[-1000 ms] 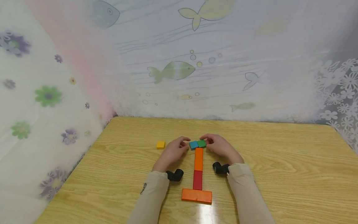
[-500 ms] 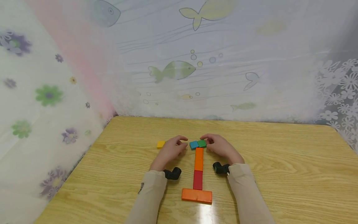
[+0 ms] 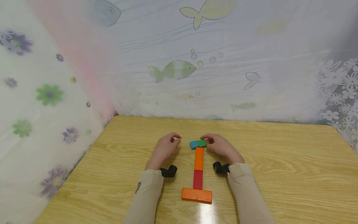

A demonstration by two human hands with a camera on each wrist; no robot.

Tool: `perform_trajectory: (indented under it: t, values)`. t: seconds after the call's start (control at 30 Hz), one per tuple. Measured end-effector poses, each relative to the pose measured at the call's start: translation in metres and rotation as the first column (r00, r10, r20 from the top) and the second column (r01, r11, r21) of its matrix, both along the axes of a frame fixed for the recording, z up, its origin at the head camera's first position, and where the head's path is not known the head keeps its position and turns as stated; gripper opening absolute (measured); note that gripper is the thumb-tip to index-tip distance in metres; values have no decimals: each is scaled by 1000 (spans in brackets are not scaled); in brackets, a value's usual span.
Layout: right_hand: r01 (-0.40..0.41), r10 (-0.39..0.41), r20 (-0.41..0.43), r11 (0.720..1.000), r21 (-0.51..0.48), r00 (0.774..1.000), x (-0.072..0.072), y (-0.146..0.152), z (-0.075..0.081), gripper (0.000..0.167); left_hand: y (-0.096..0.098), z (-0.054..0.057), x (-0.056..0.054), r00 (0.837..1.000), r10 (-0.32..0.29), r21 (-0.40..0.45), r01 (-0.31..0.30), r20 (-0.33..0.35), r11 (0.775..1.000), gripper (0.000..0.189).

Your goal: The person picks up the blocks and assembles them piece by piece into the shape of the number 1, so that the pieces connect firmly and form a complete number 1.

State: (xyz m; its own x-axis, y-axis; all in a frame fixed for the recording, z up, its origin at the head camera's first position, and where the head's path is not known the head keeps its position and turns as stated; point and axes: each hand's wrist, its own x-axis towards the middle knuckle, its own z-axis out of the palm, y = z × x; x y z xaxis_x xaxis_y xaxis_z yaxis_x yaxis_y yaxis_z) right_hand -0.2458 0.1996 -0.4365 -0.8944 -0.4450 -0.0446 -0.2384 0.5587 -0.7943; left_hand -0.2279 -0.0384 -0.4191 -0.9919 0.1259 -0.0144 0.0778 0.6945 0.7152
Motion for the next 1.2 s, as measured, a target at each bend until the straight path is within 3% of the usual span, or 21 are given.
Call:
perform_trajectory:
  t: [0.13,0.33,0.67,1.0,1.2]
  values:
    - [-6,6,-13,1000,2,1000,0,0,0,38,-8,3,1,999,48,-7,-48,-19,999,24]
    - [-5,5,-22,1000,10,1000,0,1,0,38,-15,4,-1,998,66,-35,-67,-16,997,24]
    - [-6,6,-15,1000,7,1000,-1,1,-1,37,-28,10,-2,977,211,-147,-214,-33,966,25]
    - [-1,1,-13,1000,5,1000,-1,1,0,37,-35,13,2,961,276,-219,-266,16,939,43]
    - [-1,1,-7,1000,4,1000,-1,0,0,37,-38,11,4,963,268,-228,-254,35,940,53]
